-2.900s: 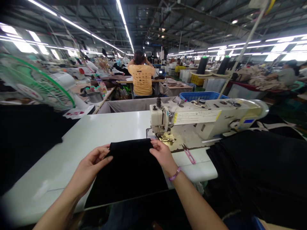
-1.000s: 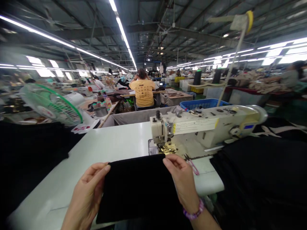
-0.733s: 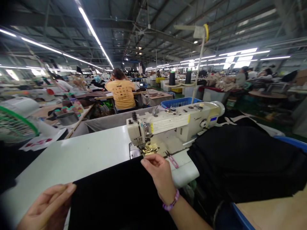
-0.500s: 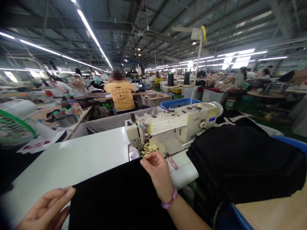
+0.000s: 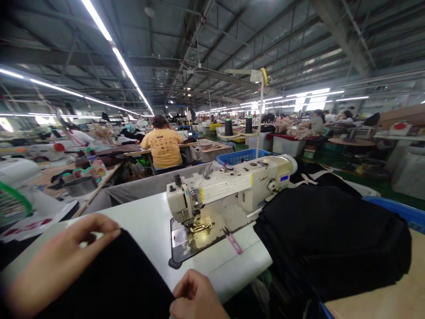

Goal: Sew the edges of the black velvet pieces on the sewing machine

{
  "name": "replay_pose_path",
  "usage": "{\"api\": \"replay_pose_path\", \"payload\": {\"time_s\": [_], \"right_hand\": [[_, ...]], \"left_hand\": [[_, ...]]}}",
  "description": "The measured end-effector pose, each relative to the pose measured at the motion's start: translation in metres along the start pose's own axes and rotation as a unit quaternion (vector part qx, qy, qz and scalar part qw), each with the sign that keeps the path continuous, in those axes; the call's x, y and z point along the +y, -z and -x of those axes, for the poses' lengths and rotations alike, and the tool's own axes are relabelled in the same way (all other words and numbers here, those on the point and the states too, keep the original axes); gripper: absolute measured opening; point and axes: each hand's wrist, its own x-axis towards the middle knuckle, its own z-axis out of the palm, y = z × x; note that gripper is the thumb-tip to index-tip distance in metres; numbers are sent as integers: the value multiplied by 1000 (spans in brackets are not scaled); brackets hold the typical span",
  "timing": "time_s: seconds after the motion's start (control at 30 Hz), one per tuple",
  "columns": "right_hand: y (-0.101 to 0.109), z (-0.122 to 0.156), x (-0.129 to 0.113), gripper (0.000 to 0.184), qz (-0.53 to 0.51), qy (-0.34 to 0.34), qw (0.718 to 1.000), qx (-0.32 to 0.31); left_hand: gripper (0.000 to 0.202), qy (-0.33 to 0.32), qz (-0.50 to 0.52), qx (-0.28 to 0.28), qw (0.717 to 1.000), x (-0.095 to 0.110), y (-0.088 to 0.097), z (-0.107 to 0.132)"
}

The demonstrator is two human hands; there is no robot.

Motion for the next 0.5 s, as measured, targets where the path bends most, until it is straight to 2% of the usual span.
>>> {"api": "replay_pose_path", "payload": {"time_s": [0.07,0.1,0.2,0.27,0.33,0.4,0.5], "right_hand": [[0,12,17,19,12,-2,1000,19],[0,20,24,19,28,6,999,43],[6,43,31,18,117,57,985,114],[13,55,30,9,203,98,968,110],[22,62,27,8,277,148,947,76],[30,65,26,14,328,206,921,45],[40,66,26,28,404,312,860,18]], "left_hand": [[11,-38,-3,-117,992,8,-33,-15],[7,-36,6,-141,989,7,-54,-18],[1,-9,29,-185,982,-8,-116,-8],[4,11,44,-195,980,-19,-143,4],[6,25,58,-197,978,-27,-155,12],[4,29,68,-200,977,-30,-157,13],[6,30,71,-206,976,-29,-159,8]]}}
